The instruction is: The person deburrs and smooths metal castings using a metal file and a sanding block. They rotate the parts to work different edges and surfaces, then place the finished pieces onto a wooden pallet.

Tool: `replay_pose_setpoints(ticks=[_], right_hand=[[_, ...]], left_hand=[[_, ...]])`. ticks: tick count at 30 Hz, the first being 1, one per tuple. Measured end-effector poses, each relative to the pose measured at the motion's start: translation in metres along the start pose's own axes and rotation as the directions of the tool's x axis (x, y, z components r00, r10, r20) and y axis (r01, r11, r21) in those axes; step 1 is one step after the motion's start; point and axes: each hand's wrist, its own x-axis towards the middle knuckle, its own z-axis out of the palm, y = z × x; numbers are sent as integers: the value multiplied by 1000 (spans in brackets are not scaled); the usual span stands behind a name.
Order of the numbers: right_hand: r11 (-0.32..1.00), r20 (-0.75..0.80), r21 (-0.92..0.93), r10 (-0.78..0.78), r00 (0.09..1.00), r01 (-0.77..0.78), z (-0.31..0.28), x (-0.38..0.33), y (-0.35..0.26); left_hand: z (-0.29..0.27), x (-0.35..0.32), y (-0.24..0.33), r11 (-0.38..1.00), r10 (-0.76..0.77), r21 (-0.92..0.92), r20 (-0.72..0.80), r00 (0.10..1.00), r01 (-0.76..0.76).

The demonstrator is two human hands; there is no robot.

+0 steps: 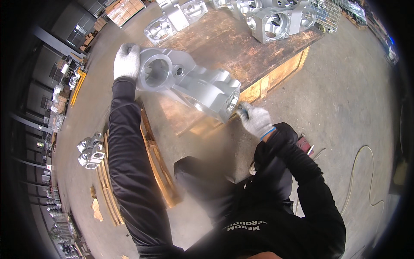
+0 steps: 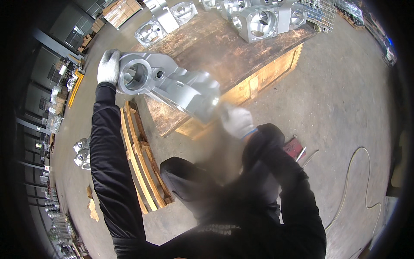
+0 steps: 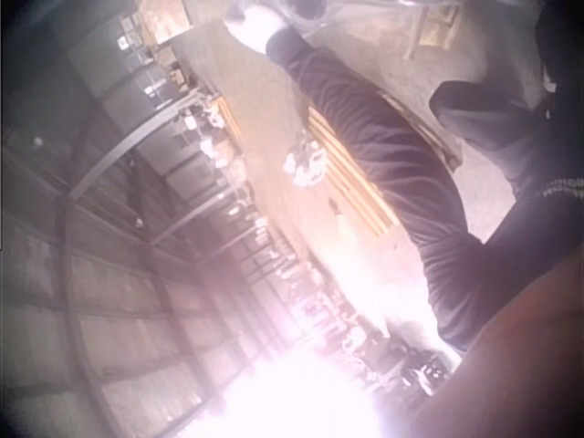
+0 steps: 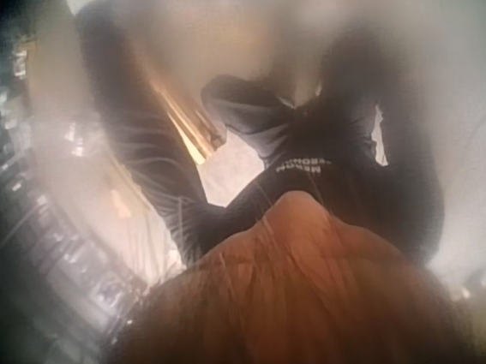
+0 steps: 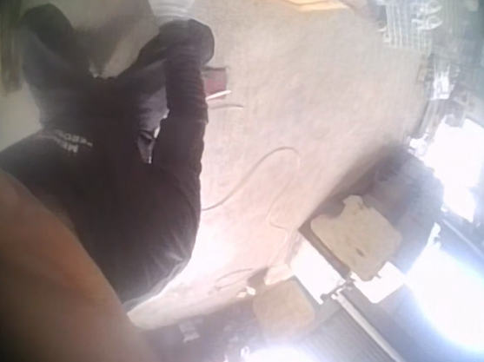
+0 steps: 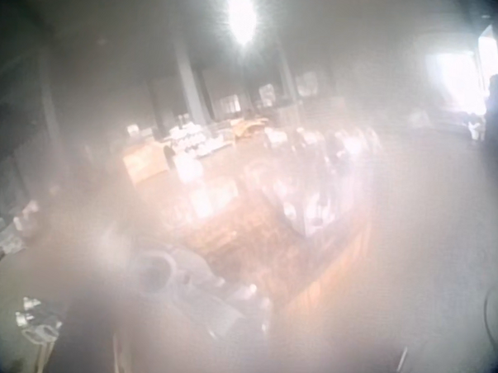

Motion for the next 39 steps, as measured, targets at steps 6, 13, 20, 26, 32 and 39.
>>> replay_pose_setpoints(ticks=[6,13,20,26,32,39], right_hand=[[988,87,151,-41,995,28,-25,-14,-47],[984,350,33,-175,920,174,-110,63,-48],[934,389,339,-32,921,-111,-77,82,29],[490,298,792,208,932,-363,23,10,30],[734,183,620,208,961,-277,-26,-9,-18],[857,-271,8,-495,826,516,-89,101,-123]], left_hand=[[2,3,-3,998,-9,61,-26,1000,11],[1,3,-5,998,5,69,-31,1000,-3],[-2,-1,0,1000,18,16,-10,1000,-17],[0,-2,3,999,-5,36,-31,1000,7],[-3,-10,16,998,30,62,-77,997,-25],[-5,-13,23,988,-90,124,0,996,89]])
